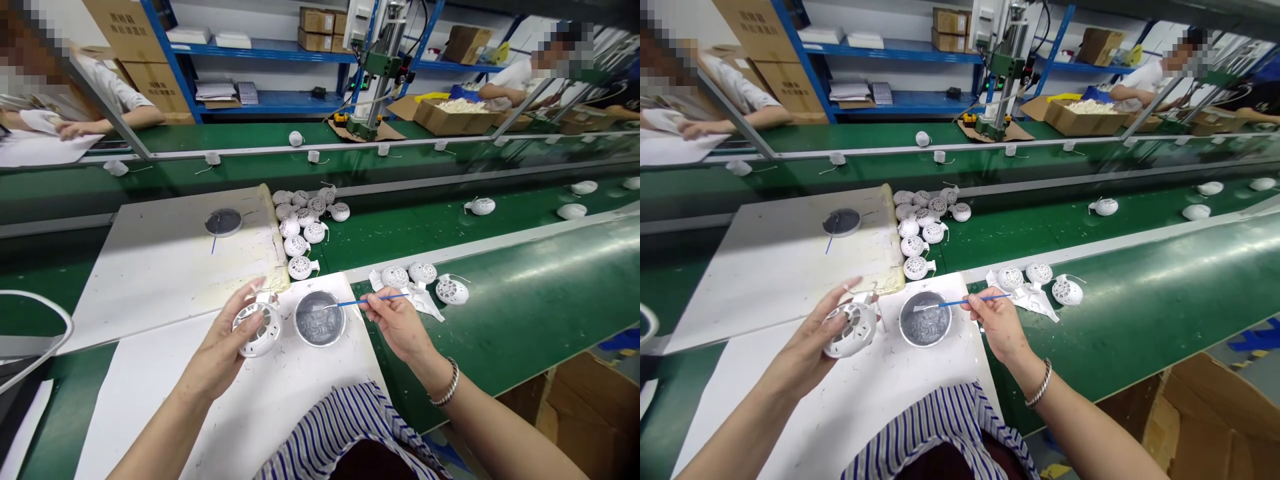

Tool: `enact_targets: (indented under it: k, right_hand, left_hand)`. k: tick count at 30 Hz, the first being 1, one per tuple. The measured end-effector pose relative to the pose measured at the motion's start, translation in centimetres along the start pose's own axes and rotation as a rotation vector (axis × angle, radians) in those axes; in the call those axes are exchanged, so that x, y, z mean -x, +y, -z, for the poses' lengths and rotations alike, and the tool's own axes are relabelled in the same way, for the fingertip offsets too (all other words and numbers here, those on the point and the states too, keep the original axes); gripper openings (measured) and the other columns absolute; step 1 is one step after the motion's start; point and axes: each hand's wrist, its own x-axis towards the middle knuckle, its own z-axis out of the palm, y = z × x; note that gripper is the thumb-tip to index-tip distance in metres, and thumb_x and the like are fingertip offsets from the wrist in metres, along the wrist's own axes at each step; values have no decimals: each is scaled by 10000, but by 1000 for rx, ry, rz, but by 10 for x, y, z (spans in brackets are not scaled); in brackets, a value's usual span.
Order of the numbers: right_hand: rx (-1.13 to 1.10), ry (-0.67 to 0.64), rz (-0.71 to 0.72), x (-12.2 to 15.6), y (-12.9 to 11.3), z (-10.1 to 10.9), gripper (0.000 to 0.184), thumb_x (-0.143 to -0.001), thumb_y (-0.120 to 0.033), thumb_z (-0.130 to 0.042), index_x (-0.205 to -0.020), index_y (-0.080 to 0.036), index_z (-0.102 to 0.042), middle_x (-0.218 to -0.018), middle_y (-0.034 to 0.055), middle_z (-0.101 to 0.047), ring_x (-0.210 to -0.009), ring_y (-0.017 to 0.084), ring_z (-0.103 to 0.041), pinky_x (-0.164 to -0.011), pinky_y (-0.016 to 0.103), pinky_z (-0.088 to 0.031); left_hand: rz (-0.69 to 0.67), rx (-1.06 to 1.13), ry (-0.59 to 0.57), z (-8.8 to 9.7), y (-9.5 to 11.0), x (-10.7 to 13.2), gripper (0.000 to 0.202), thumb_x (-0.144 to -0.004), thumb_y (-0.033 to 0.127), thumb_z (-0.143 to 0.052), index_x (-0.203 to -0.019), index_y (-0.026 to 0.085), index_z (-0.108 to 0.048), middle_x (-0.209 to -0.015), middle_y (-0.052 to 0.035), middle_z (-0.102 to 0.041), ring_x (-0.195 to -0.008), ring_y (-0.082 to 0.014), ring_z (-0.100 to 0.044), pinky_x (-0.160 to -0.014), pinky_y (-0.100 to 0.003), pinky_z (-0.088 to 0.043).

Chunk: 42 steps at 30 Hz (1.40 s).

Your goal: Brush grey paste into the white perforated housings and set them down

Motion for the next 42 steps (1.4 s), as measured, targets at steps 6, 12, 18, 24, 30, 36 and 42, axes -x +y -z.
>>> enact_targets:
  k: [6, 12, 18, 24, 30, 36, 42]
  right_hand:
    - [-208, -34, -33, 8, -27, -12, 241, -638, -268, -769, -651, -168, -550, -720, -13, -655, -661, 65, -610, -530, 140, -431]
    - [-146, -130, 135, 20, -51, -25, 187, -714, -255, -713, -672, -176, -548, -705, -13, -642, -606, 59, -592, -529, 153, -445]
    - [81, -214, 295, 28, -52, -28, 136, -758, -207, -671, -709, -182, -547, -761, -5, -660, -626, 64, -612, -565, 166, -469]
    - [232, -251, 364, 38, -49, -29, 100, -772, -152, -646, -745, -188, -556, -790, -6, -664, -696, 83, -649, -610, 167, -512]
    - [355, -229, 519, 45, -52, -27, 88, -781, -128, -627, -775, -197, -573, -803, 1, -642, -757, 113, -645, -680, 238, -549]
    - [429, -238, 663, 52, -60, -19, 169, -772, -37, -600, -815, -200, -581, -818, 3, -642, -782, 116, -639, -689, 242, -560]
    - [418, -128, 805, 64, -73, -10, 227, -756, -4, -589, -831, -219, -580, -793, 9, -643, -775, 141, -637, -649, 259, -561]
  left_hand:
    - [160, 51, -88, -21, -7, -3, 405, -793, 574, -485, -908, 194, -563, -835, -53, -549, -707, -188, -543, -568, -282, -461]
    - [267, 47, -74, -38, -8, 2, 459, -803, 606, -436, -942, 190, -572, -855, -59, -566, -725, -175, -523, -577, -262, -440]
    - [198, -11, -161, -42, -7, 8, 435, -820, 594, -416, -987, 217, -555, -834, -38, -546, -703, -158, -498, -576, -243, -397]
    - [153, 43, -220, -45, -6, 9, 302, -836, 461, -479, -1040, 243, -522, -895, -18, -546, -734, -132, -474, -592, -214, -352]
    - [141, 54, -263, -45, -9, 12, 308, -811, 344, -550, -1093, 243, -474, -920, -28, -563, -761, -136, -477, -644, -229, -349]
    - [68, 76, -253, -45, -10, 15, 285, -802, 330, -593, -1048, 231, -490, -926, -20, -550, -732, -110, -470, -616, -206, -351]
    - [-23, 156, -91, -45, -10, 15, 273, -722, 224, -662, -946, 218, -505, -965, -11, -547, -751, -120, -513, -602, -206, -392]
